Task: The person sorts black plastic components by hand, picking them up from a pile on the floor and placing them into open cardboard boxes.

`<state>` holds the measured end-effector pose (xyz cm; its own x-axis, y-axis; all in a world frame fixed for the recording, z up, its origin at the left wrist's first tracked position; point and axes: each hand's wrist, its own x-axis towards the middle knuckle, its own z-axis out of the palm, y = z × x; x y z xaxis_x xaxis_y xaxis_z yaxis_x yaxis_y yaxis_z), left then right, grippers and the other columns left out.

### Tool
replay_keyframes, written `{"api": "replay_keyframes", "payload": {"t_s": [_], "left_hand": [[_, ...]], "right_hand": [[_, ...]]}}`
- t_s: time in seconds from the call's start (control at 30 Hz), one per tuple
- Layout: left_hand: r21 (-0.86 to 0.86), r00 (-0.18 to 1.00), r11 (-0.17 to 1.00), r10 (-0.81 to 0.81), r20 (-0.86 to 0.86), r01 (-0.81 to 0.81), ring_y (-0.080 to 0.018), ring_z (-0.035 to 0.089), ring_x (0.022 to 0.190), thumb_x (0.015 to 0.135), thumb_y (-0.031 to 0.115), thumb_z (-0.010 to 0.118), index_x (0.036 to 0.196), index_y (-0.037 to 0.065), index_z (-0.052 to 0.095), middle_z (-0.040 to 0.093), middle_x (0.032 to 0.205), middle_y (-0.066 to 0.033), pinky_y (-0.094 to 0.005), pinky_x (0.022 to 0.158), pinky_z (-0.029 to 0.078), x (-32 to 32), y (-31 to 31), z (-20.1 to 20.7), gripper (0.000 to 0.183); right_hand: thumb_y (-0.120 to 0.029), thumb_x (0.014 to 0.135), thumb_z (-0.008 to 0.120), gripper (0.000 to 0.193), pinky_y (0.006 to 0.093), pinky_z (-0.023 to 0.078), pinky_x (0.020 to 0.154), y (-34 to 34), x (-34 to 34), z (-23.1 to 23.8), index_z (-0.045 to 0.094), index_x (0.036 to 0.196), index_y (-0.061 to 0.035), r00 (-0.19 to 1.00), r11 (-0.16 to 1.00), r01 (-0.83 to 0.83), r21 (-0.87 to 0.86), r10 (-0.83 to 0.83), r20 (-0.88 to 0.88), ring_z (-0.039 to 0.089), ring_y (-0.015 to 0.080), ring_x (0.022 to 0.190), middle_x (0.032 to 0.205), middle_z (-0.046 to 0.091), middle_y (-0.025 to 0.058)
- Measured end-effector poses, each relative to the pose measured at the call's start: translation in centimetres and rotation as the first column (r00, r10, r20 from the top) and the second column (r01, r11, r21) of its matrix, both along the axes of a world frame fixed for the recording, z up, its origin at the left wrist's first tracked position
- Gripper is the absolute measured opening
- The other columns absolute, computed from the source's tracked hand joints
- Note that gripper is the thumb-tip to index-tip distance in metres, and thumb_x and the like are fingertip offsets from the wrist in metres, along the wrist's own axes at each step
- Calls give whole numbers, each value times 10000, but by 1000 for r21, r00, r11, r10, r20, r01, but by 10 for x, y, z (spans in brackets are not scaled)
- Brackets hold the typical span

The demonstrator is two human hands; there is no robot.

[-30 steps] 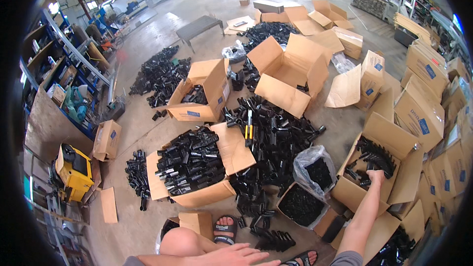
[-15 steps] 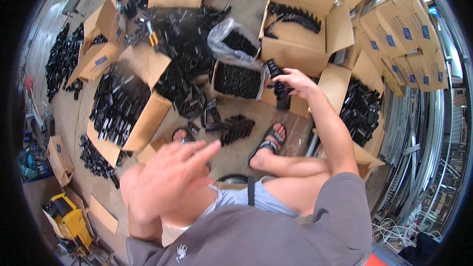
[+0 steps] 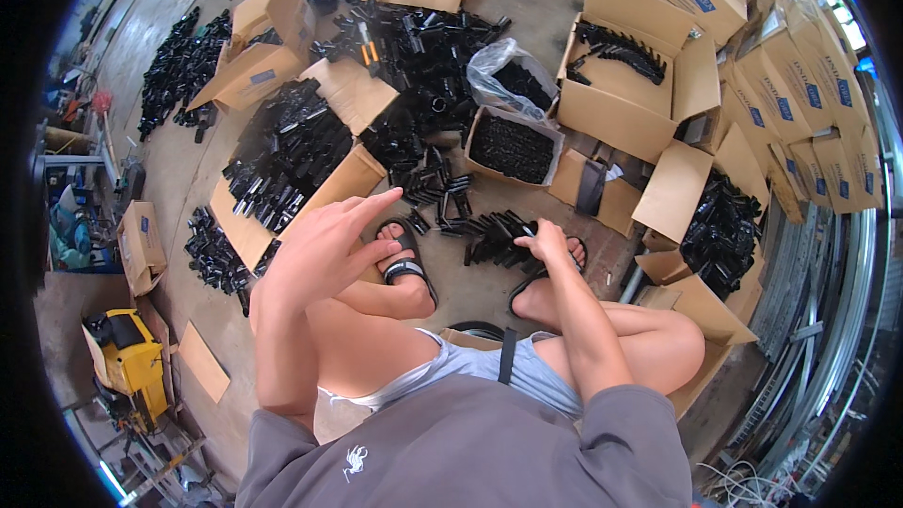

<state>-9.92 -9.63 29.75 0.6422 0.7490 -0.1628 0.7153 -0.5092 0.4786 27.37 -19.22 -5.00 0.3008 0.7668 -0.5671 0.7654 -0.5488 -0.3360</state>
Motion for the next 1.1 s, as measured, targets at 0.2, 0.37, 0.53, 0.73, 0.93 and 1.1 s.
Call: {"api": "replay_keyframes", "payload": {"t_s": [0.2, 0.37, 0.53, 0.73, 0.93, 1.1], "left_hand": [[-70, 991, 995, 69, -117, -77, -351, 675, 1061, 967, 390, 678, 1483, 129, 536, 711, 1144, -158, -428, 897, 525, -6, -4, -21, 596], [-123, 983, 990, 45, -179, -68, -352, 679, 1074, 963, 390, 694, 1487, 142, 540, 710, 1187, -165, -434, 918, 531, -11, -1, -32, 600], [-196, 864, 873, 478, 156, -447, -233, 690, 1114, 992, 261, 699, 1478, 96, 557, 712, 1227, -166, -370, 965, 532, -85, 8, 12, 533], [5, 615, 615, 788, 22, -788, -373, 514, 1334, 889, 503, 769, 1494, 96, 499, 511, 1453, -252, -503, 1072, 465, -149, 6, -126, 778], [130, 420, 456, 878, -230, -881, -508, 101, 1555, 835, 570, 737, 1598, 270, 326, 129, 1679, -289, -816, 992, 346, -82, -73, -300, 917], [90, 103, 120, 979, -177, -989, -465, 338, 1459, 719, 403, 839, 1551, 237, 379, 238, 1607, -283, -659, 1052, 400, -81, -87, -286, 965]], "right_hand": [[-317, 794, 867, 590, 447, 560, 941, 12, 1, 56, 699, 1268, -9, 998, 992, -30, -125, 21, -67, 723, 366, 1079, 1165, 737, 243], [-247, 849, 827, 536, 387, 609, 721, 26, 6, 74, 671, 1298, -1, 988, 983, -127, 135, 138, -75, 776, 294, 849, 1102, 756, 210], [-229, 941, 746, 443, 338, 597, 657, 50, -25, 90, 630, 1323, -37, 806, 931, 272, 244, -82, -586, 747, 181, 725, 952, 743, 145], [-202, 995, 702, 339, 322, 572, 597, 44, -33, 59, 633, 1296, -64, 626, 899, 425, 102, -211, -751, 695, 170, 659, 892, 703, 94], [-192, 1011, 680, 342, 314, 576, 614, 40, -46, 57, 611, 1308, -36, 646, 908, 413, 74, -234, -726, 693, 168, 678, 891, 687, 93], [-168, 1024, 661, 314, 306, 582, 635, 35, -40, 54, 609, 1306, -40, 677, 926, 370, 69, -218, -703, 686, 161, 682, 896, 683, 94]]}}
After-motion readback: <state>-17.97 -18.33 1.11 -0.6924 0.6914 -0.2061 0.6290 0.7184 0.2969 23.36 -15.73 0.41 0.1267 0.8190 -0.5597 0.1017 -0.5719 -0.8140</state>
